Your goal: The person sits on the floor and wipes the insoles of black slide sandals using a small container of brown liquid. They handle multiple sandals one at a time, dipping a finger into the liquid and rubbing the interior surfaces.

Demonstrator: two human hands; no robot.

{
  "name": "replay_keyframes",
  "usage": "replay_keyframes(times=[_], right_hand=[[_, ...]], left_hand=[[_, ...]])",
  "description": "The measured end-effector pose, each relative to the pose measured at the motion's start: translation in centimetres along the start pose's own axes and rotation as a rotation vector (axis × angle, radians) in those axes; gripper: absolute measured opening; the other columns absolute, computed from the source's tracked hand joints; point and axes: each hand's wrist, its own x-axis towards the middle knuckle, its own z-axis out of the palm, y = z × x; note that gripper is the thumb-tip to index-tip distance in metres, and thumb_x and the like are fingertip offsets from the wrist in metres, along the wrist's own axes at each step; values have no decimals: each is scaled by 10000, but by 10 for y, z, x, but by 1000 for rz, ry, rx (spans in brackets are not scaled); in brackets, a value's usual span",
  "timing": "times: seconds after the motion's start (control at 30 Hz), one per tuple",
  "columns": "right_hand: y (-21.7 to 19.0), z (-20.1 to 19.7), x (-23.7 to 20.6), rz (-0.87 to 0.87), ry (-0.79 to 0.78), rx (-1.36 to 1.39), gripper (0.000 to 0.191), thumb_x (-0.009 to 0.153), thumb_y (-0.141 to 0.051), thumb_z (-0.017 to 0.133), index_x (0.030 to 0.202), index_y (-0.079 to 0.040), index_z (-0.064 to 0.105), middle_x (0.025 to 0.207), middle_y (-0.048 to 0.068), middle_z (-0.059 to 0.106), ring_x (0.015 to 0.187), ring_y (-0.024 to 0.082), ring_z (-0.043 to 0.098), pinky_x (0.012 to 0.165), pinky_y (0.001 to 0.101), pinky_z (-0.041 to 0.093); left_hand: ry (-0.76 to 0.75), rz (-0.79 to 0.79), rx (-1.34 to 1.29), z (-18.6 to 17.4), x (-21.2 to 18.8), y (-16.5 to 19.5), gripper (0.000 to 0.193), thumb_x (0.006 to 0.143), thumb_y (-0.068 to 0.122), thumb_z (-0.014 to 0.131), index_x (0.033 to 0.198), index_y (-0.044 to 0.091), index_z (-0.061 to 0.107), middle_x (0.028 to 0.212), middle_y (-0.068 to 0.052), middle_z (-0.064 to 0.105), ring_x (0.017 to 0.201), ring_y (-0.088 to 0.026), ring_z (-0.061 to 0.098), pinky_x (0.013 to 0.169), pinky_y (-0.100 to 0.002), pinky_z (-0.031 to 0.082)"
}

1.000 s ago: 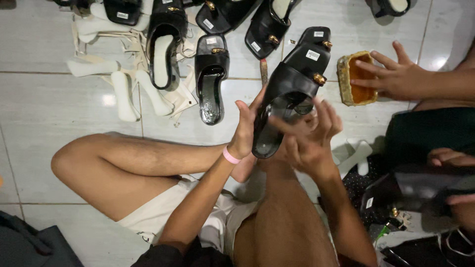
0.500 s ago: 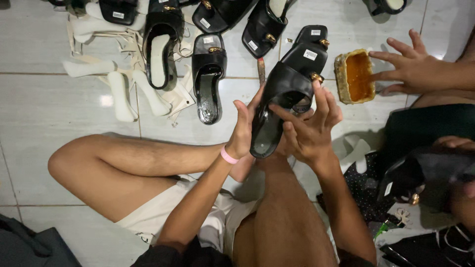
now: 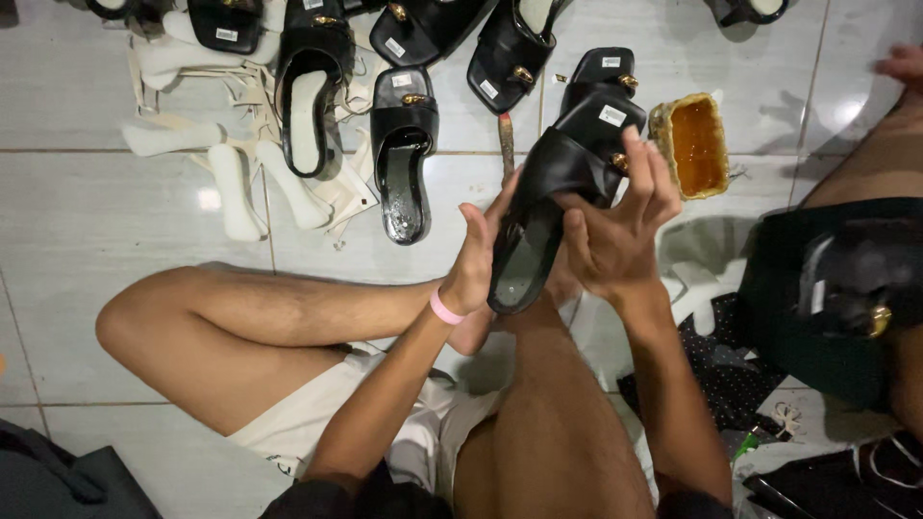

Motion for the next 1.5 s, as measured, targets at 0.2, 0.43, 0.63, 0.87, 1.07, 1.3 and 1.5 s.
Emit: replay_keyframes(times=[0.2,0.43,0.63,0.87,1.07,1.3,1.5], right_hand=[[-11,-16,1,-21,-94,16,438,1154,-352,411,1266,-238,819,1652,197,229,1489,359,214,1228,469,196],[21,-11,-43,403,75,697,580,1120,-447,333,1427,35,430,1521,219,269,1303,331,528,1199,499,411],[121,-4,-75,959,-225,240,661,1121,-460,106,1561,-219,537,1090,301,434,1190,459,527,1279,555,199],[156,24,-82,727,-355,-87,604,1139,-486,184,1464,-256,638,1706,203,87,1547,433,3,1206,648,-12],[154,16,-77,915,-320,244,525,1123,-482,180,1476,-293,518,1656,166,204,1531,406,124,1226,622,62],[156,6,-115,787,61,-24,328,1166,-343,423,1372,-300,675,1646,123,252,1541,329,277,1272,489,352],[177,11,-130,886,-68,-16,454,1038,-163,401,1399,-195,675,1541,225,296,1391,435,319,1198,511,261]], left_hand=[[-24,-14,-12,0,-2,4,1044,990,791,158,1677,5,162,1695,-144,314,1578,-251,323,1328,-389,249],[47,-173,-156,-8,-4,-4,981,950,757,210,1662,93,88,1614,-127,370,1406,-238,473,1102,-426,471],[148,-187,102,3,-20,-25,924,1018,693,277,1669,48,160,1599,-195,403,1322,-291,492,1071,-405,461],[13,-49,482,8,-40,-50,903,1095,650,212,1622,-81,150,1743,-231,70,1635,-350,33,1312,-412,20],[-107,5,602,9,-61,-45,889,1095,573,358,1608,-117,131,1710,-310,160,1628,-393,156,1330,-415,109],[-208,128,623,15,-48,-14,1225,888,754,584,1640,-100,130,1731,-346,118,1659,-441,128,1373,-472,136],[-251,9,770,7,-46,40,1484,602,632,878,1640,-35,53,1487,-334,372,1392,-376,411,1169,-408,346]])
